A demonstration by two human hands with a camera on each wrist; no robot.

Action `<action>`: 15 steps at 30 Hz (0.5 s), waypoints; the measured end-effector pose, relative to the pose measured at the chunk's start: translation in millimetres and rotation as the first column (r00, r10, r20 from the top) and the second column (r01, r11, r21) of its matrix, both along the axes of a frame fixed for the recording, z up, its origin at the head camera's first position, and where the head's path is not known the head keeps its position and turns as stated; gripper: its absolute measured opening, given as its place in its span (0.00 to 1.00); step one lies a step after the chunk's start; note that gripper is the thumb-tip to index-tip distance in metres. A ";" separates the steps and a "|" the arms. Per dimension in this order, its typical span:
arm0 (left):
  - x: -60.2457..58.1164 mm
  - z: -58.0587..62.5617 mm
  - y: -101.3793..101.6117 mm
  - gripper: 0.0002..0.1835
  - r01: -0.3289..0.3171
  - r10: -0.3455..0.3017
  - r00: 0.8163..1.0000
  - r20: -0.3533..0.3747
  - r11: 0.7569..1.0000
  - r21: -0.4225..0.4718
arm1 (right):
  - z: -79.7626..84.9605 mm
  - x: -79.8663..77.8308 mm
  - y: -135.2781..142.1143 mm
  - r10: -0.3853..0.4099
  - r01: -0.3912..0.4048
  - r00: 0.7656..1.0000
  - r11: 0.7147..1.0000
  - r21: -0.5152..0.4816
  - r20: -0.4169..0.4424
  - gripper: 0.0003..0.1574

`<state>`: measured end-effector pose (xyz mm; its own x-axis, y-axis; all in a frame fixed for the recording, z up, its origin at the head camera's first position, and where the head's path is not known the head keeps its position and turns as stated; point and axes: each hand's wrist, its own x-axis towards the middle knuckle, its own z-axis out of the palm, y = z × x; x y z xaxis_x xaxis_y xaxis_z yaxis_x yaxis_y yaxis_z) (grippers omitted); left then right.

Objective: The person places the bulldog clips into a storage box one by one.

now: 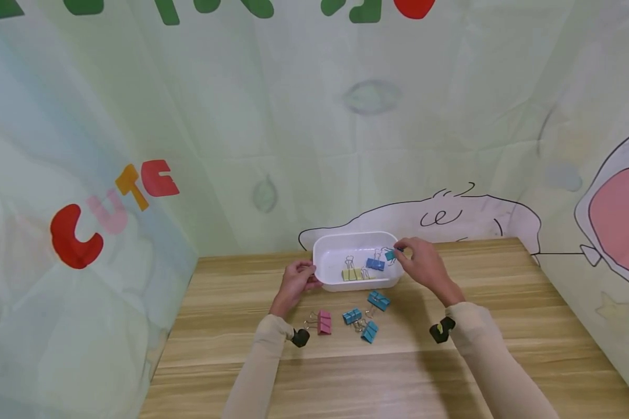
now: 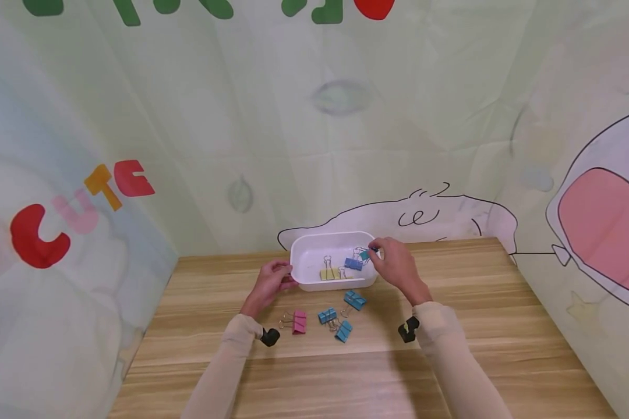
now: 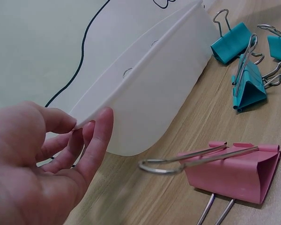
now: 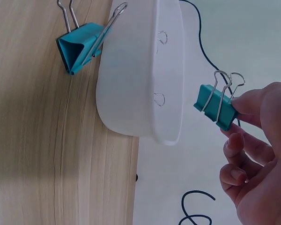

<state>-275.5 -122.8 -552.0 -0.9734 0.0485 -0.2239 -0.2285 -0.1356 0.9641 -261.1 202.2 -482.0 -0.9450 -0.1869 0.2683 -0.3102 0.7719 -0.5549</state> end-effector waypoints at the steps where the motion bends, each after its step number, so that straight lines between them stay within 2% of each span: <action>1: 0.0 -0.1 0.0 0.18 0.000 0.000 1.000 0.001 1.000 0.000 | 0.0 -0.5 0.3 -0.002 0.002 1.000 1.000 -0.001 -0.006 0.15; 5: -0.6 -0.9 -0.4 0.19 0.001 -0.001 1.000 0.004 1.000 0.005 | 1.6 -2.1 0.1 -0.012 0.012 1.000 1.000 -0.008 -0.018 0.16; 15: -0.9 -1.2 -0.4 0.19 0.007 -0.007 1.000 -0.002 1.000 0.007 | -2.1 4.0 1.0 0.002 -0.002 0.999 1.000 0.001 -0.048 0.32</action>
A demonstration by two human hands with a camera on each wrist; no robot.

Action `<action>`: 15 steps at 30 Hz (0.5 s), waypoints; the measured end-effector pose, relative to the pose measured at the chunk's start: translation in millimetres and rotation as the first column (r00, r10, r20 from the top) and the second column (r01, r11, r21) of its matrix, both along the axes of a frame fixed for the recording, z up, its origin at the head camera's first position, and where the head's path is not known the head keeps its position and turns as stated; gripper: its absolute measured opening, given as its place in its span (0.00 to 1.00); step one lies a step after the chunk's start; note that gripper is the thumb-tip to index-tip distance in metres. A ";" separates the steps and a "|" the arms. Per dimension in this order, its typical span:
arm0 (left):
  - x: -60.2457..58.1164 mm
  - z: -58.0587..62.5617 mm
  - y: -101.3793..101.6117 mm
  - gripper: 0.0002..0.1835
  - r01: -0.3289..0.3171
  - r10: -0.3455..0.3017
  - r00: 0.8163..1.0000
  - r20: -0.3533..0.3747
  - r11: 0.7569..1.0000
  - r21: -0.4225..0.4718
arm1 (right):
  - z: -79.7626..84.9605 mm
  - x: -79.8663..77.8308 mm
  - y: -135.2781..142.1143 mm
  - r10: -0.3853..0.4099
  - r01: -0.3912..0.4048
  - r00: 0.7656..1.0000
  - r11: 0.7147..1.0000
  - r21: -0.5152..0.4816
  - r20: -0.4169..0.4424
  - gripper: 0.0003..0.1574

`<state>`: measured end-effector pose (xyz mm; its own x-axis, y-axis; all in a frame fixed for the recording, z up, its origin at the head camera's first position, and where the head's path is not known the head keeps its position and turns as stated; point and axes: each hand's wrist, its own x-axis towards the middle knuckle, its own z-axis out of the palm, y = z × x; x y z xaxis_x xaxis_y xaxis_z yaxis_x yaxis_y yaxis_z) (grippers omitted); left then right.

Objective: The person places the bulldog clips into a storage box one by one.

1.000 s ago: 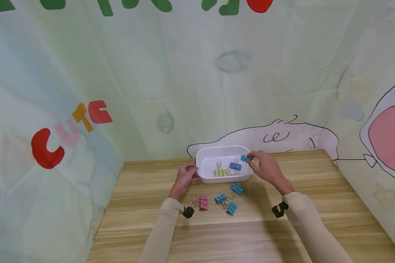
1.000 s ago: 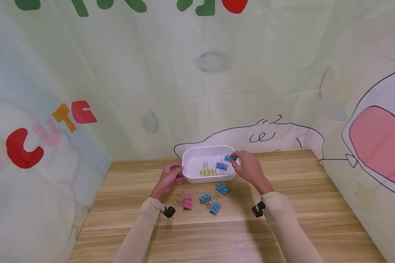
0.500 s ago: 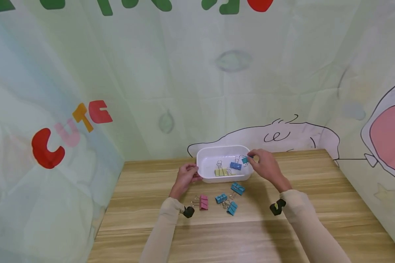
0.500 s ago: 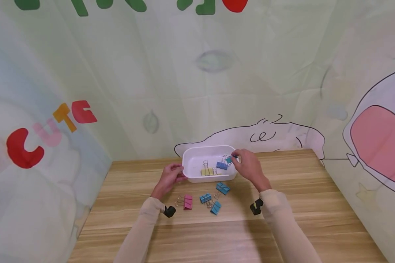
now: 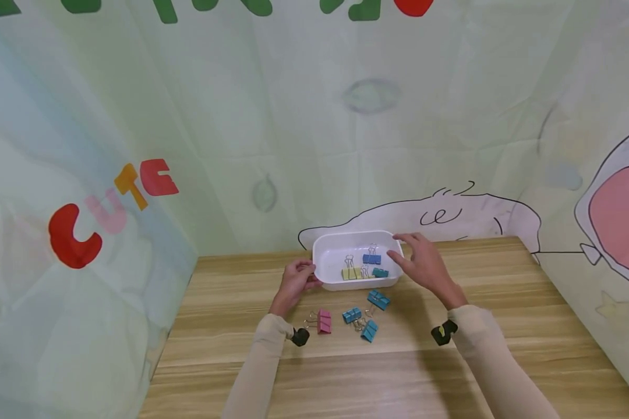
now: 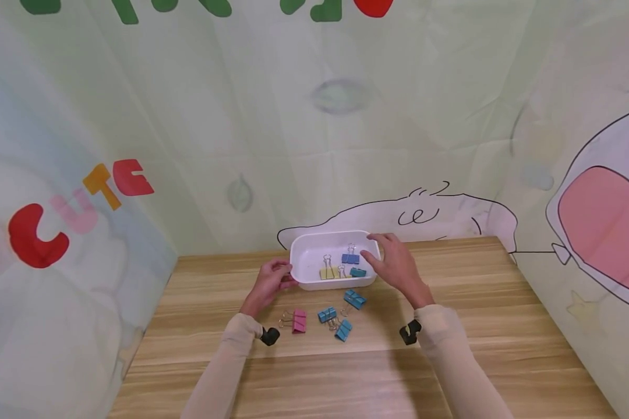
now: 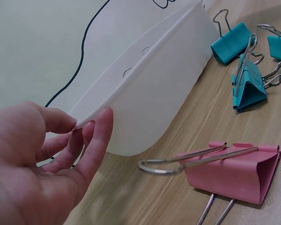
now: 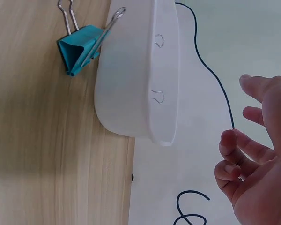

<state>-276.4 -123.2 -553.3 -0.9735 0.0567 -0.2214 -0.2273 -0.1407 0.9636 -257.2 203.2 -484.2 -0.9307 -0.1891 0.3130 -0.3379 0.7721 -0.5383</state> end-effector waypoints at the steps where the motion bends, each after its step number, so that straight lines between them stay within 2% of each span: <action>1: 0.2 0.3 0.2 0.19 -0.001 0.001 1.000 0.003 1.000 0.000 | -1.1 1.8 0.3 0.005 -0.005 1.000 1.000 0.005 0.000 0.32; 8: 0.6 -0.2 0.8 0.19 -0.006 0.006 1.000 0.014 1.000 0.000 | -14.5 18.6 1.2 0.024 -0.026 0.999 0.999 0.043 0.046 0.35; 15: 0.6 -0.1 1.4 0.18 -0.009 0.009 1.000 0.004 1.000 0.006 | -29.1 37.3 -0.9 0.024 -0.026 0.997 0.999 0.027 0.079 0.34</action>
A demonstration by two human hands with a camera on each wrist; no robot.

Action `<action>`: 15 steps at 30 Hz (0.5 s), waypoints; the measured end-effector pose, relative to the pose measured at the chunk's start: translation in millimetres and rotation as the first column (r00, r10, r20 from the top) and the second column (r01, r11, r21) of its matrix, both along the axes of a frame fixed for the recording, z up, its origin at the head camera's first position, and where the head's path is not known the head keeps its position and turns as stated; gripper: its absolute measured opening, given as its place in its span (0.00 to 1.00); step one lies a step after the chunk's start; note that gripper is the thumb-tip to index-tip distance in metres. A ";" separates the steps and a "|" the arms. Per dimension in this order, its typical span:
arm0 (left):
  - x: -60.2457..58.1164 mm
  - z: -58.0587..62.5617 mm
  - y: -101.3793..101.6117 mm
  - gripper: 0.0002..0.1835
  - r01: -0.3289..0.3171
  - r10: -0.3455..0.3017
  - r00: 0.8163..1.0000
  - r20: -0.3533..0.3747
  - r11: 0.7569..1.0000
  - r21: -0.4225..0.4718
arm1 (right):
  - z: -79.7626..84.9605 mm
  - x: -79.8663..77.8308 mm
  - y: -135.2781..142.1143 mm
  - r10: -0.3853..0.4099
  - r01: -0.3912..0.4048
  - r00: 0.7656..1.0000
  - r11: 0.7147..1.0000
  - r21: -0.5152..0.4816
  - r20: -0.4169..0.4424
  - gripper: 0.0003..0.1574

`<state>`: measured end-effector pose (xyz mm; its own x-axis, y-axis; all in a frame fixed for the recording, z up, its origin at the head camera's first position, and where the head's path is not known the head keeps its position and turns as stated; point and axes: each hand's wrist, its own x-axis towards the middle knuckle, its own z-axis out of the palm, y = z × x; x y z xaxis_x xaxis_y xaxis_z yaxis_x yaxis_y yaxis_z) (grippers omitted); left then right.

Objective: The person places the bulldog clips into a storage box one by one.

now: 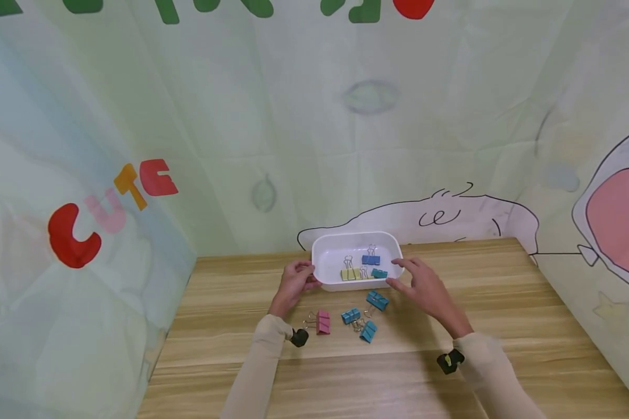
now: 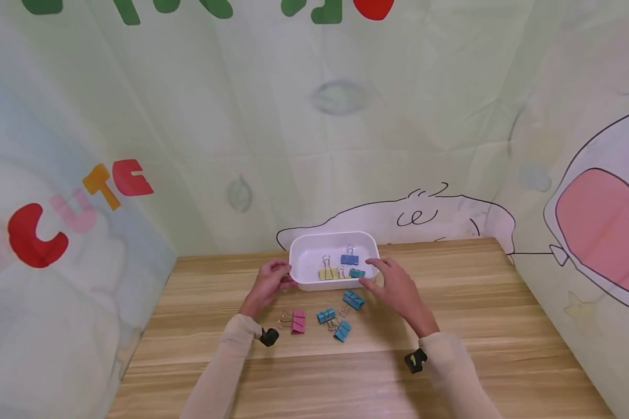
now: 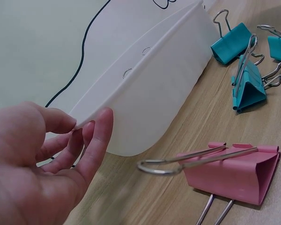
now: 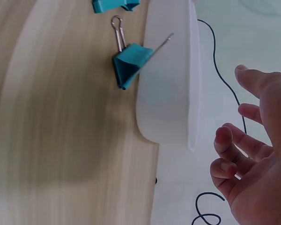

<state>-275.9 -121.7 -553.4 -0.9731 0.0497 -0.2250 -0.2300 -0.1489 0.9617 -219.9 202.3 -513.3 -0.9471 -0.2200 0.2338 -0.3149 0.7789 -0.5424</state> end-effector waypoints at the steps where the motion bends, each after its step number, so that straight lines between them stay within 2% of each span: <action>1: 0.4 0.2 -0.1 0.18 0.001 -0.001 1.000 -0.003 1.000 -0.002 | -2.1 2.7 -0.5 0.000 0.000 1.000 1.000 -0.005 0.001 0.34; 9: 3.8 0.5 -2.2 0.14 0.012 -0.011 0.998 -0.063 1.000 0.013 | -22.1 20.0 -6.3 0.009 -0.009 0.999 1.000 -0.008 -0.031 0.30; 15: 2.1 0.7 -1.2 0.17 0.002 -0.002 1.000 -0.010 1.000 -0.011 | -38.6 27.0 -13.3 0.014 -0.014 0.999 1.000 0.000 -0.040 0.27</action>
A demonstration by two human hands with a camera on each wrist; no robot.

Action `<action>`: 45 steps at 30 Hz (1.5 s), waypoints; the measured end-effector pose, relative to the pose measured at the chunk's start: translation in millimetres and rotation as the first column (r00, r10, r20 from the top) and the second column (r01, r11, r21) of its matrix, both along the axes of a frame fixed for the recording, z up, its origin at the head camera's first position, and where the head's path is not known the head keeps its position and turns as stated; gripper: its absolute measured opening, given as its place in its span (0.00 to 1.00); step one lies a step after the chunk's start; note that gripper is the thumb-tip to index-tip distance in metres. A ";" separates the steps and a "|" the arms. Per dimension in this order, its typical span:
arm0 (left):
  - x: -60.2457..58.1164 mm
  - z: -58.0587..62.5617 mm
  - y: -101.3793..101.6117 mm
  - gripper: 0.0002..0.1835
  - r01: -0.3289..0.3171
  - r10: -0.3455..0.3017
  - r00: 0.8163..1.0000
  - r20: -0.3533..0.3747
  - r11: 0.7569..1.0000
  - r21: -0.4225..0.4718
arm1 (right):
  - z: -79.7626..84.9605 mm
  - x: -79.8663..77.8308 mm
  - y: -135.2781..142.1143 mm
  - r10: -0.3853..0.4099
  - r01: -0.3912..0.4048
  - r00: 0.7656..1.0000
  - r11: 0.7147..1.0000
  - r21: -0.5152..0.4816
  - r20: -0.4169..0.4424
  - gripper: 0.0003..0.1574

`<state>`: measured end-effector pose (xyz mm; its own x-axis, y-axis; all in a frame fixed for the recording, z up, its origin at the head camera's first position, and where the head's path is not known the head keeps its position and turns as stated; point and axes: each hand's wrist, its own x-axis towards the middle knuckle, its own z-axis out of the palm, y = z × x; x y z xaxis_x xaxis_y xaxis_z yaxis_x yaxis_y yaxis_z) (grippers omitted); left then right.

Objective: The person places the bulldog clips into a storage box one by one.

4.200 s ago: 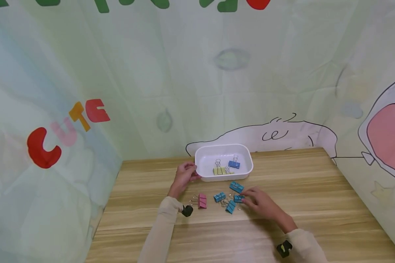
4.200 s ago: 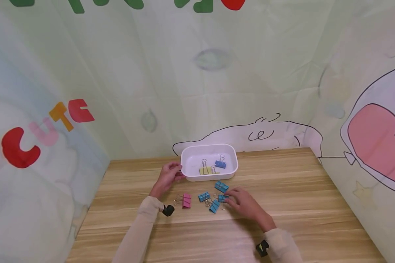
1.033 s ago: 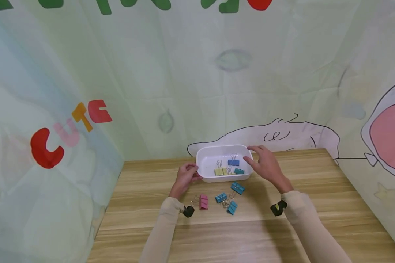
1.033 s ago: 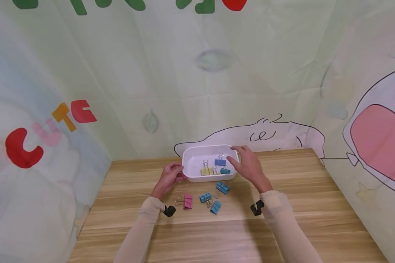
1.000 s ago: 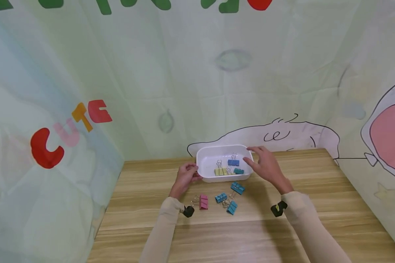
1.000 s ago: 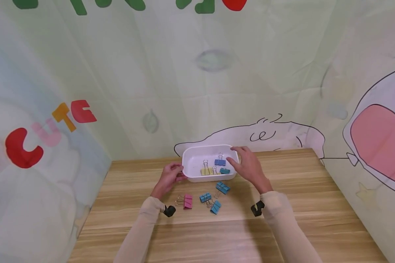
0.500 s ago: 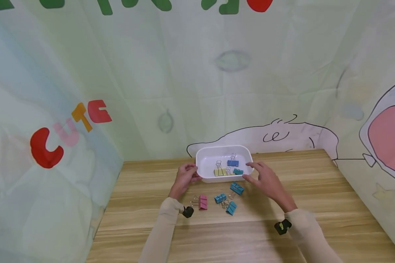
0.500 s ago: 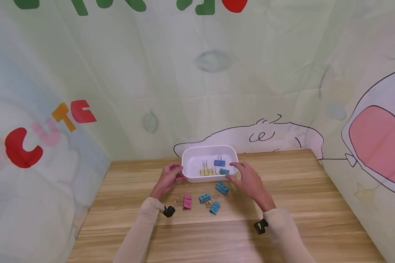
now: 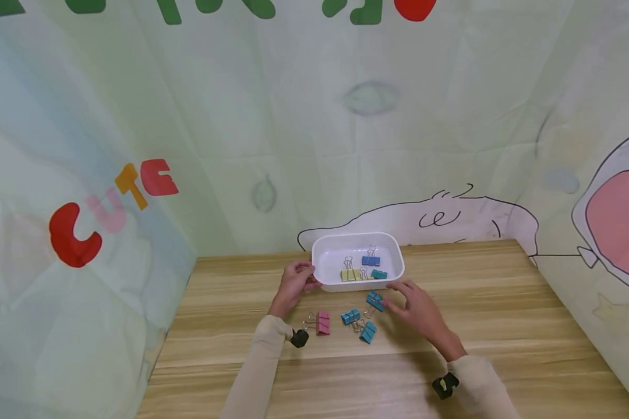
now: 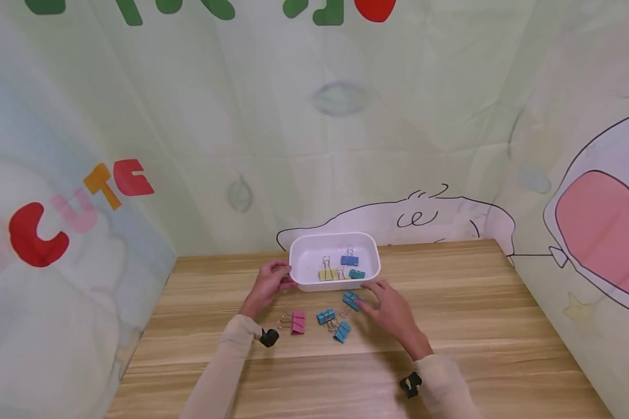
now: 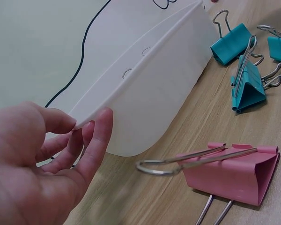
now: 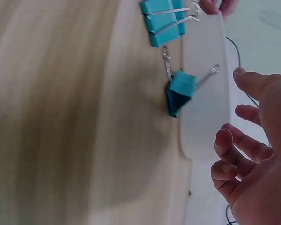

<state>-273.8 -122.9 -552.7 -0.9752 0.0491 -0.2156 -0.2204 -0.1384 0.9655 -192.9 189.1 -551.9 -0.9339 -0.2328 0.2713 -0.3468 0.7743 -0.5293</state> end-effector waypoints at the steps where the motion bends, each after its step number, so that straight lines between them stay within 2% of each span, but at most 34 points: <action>1: -0.5 0.1 0.1 0.17 -0.001 0.001 1.000 0.009 1.000 -0.004 | -3.0 0.3 -1.0 0.004 -0.004 1.000 1.000 0.004 0.003 0.27; 10: 0.4 2.6 0.1 0.21 0.013 -0.013 1.000 0.019 1.000 -0.004 | -24.2 -2.8 -7.4 -0.015 0.013 0.998 1.000 0.029 0.059 0.30; 19: -0.1 2.5 0.8 0.20 0.004 -0.004 1.000 0.029 1.000 0.003 | -34.2 -5.9 -13.9 -0.041 0.036 0.995 0.998 0.057 0.092 0.26; 26: -1.8 0.8 0.7 0.20 0.002 -0.002 1.000 0.019 1.000 0.007 | -32.9 -5.7 -18.3 -0.067 0.063 0.996 0.996 0.064 0.064 0.18; 35: 0.1 2.5 0.8 0.19 -0.001 0.001 1.000 0.027 1.000 0.005 | -31.2 -1.3 -16.0 -0.078 0.077 0.994 0.997 0.015 0.071 0.16; 45: 0.2 2.2 0.7 0.18 -0.004 0.004 1.000 0.009 1.000 0.012 | -19.7 2.8 -7.4 -0.090 0.092 0.995 0.995 -0.037 0.048 0.13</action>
